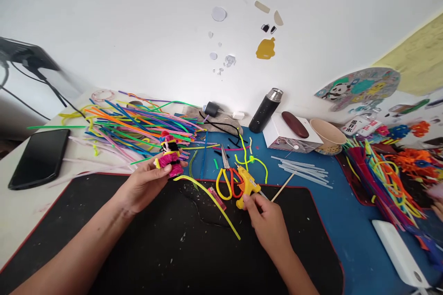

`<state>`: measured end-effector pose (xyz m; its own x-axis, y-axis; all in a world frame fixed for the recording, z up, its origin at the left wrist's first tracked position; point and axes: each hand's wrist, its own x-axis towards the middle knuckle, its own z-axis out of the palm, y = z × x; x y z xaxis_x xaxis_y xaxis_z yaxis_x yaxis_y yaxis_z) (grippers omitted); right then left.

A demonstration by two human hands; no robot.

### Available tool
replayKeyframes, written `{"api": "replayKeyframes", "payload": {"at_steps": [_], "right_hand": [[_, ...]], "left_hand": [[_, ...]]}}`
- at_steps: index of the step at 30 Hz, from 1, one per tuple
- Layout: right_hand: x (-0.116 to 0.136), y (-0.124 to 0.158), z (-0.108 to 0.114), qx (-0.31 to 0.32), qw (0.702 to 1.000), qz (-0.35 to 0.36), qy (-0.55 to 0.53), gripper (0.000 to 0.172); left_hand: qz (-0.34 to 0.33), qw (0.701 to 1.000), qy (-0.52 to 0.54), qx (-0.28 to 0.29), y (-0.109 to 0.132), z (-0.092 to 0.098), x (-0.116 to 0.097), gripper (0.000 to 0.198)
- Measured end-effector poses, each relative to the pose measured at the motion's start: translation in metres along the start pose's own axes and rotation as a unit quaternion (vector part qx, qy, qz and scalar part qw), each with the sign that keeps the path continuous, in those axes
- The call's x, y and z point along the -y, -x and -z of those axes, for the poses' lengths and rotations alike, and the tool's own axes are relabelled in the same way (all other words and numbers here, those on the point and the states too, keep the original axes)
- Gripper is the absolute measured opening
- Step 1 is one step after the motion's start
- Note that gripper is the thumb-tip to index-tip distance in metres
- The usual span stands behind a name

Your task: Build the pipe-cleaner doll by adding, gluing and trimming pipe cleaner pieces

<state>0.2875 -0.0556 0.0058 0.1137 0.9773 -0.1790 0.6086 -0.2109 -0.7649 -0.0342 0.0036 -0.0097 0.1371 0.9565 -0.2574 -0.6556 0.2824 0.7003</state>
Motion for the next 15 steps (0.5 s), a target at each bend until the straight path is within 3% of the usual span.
{"api": "replayKeyframes", "payload": {"at_steps": [4, 7, 10, 15], "right_hand": [[0.033, -0.001, -0.020, 0.030, 0.993, 0.113, -0.031, 0.034], [0.054, -0.011, -0.043, 0.062, 0.982, 0.159, -0.076, 0.031], [0.065, -0.018, -0.062, 0.096, 0.974, 0.167, -0.117, 0.035], [0.064, -0.019, -0.076, 0.185, 0.964, 0.087, -0.172, 0.033]], "left_hand": [[0.031, 0.999, -0.005, 0.008, 0.000, 0.000, 0.003, 0.036], [0.041, 0.999, -0.005, 0.014, 0.001, -0.001, 0.005, 0.036], [0.051, 0.998, -0.010, 0.024, 0.003, -0.003, 0.005, 0.033], [0.053, 0.998, -0.014, 0.021, 0.004, -0.004, 0.004, 0.031]]}}
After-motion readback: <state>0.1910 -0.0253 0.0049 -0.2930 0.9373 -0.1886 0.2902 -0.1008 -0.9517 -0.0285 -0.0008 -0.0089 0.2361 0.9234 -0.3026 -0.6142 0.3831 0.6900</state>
